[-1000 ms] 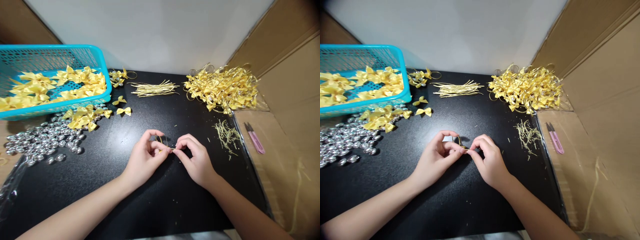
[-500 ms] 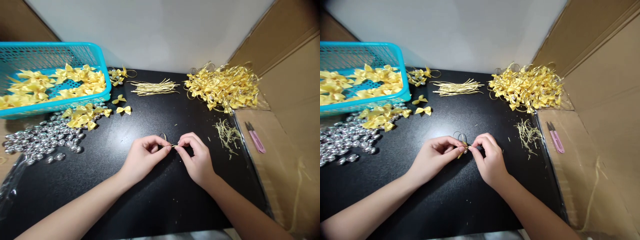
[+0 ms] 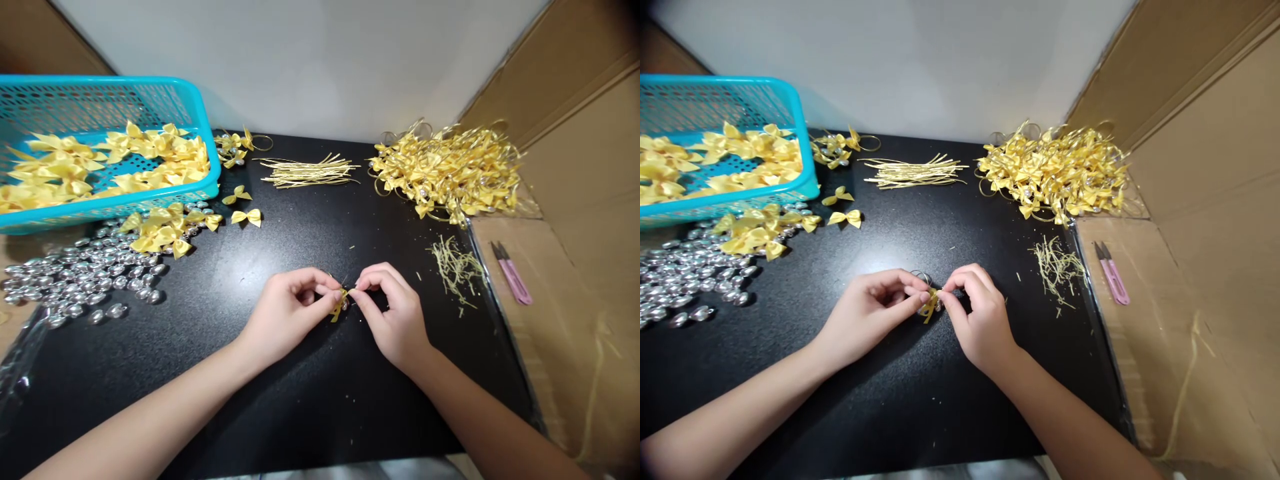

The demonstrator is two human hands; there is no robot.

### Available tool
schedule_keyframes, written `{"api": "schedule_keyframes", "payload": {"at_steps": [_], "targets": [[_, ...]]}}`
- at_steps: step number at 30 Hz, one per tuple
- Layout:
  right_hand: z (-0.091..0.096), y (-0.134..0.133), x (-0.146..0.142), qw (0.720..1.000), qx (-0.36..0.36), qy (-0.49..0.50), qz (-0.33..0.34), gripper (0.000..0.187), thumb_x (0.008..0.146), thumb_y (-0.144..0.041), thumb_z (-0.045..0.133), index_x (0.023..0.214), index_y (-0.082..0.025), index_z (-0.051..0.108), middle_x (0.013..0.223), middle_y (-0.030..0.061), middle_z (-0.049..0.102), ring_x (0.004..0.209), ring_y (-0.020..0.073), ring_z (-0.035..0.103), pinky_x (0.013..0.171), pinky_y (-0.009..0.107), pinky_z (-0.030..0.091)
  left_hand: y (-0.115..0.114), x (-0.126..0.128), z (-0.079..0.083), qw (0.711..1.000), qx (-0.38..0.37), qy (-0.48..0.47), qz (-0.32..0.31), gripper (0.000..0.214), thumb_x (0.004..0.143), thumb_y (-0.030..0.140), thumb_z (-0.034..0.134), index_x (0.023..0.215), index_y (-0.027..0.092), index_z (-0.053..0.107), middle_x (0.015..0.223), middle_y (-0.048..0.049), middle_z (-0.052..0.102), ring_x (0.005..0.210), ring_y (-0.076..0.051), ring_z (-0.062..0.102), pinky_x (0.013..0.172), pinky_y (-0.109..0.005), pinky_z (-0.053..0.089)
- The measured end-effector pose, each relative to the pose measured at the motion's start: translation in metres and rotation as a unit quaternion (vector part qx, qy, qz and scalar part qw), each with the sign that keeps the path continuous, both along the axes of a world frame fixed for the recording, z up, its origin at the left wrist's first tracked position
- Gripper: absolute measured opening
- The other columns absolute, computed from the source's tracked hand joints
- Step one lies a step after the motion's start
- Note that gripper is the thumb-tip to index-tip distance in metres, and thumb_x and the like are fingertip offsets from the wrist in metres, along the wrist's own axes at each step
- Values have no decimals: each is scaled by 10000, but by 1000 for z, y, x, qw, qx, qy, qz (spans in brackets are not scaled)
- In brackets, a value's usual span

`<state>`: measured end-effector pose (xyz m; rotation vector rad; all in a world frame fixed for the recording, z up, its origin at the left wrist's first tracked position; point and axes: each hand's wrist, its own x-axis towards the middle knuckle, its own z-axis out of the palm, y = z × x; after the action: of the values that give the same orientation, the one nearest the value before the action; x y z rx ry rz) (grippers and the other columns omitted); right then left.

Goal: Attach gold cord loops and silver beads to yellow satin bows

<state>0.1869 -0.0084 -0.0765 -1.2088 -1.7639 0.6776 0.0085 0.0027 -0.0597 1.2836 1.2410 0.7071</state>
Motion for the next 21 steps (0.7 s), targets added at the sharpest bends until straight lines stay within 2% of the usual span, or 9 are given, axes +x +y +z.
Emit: {"api": "schedule_keyframes", "payload": {"at_steps": [3,9,15,21], "targets": [[0,0,0,1000,-7,7,-4,129,880,-105,589,821,-214,550,822,17,577,782,157,569,726,301,482,0,-2,0,999,35,37,1,162,808,313,672,805,157,714,724,-33,706,579,-111,537,527,-230,371],[0,0,-1,1000,-18,18,-1,132,877,-96,593,818,-206,551,826,13,574,779,145,557,724,285,472,0,-2,2,995,79,52,-9,118,804,252,659,746,160,705,680,-2,692,528,-79,447,497,-211,336],[0,0,-1,999,-26,19,3,147,872,-75,593,817,-201,542,834,6,567,785,130,554,716,263,456,1,-1,4,996,76,46,-14,159,800,215,639,900,155,748,695,-10,714,588,-101,553,548,-206,411],[-2,0,-1,999,-28,21,9,151,871,-67,589,821,-200,539,839,3,562,787,125,547,718,259,448,1,-1,3,996,71,35,-29,134,792,171,615,836,158,742,758,-16,738,665,-116,619,629,-217,460]]}}
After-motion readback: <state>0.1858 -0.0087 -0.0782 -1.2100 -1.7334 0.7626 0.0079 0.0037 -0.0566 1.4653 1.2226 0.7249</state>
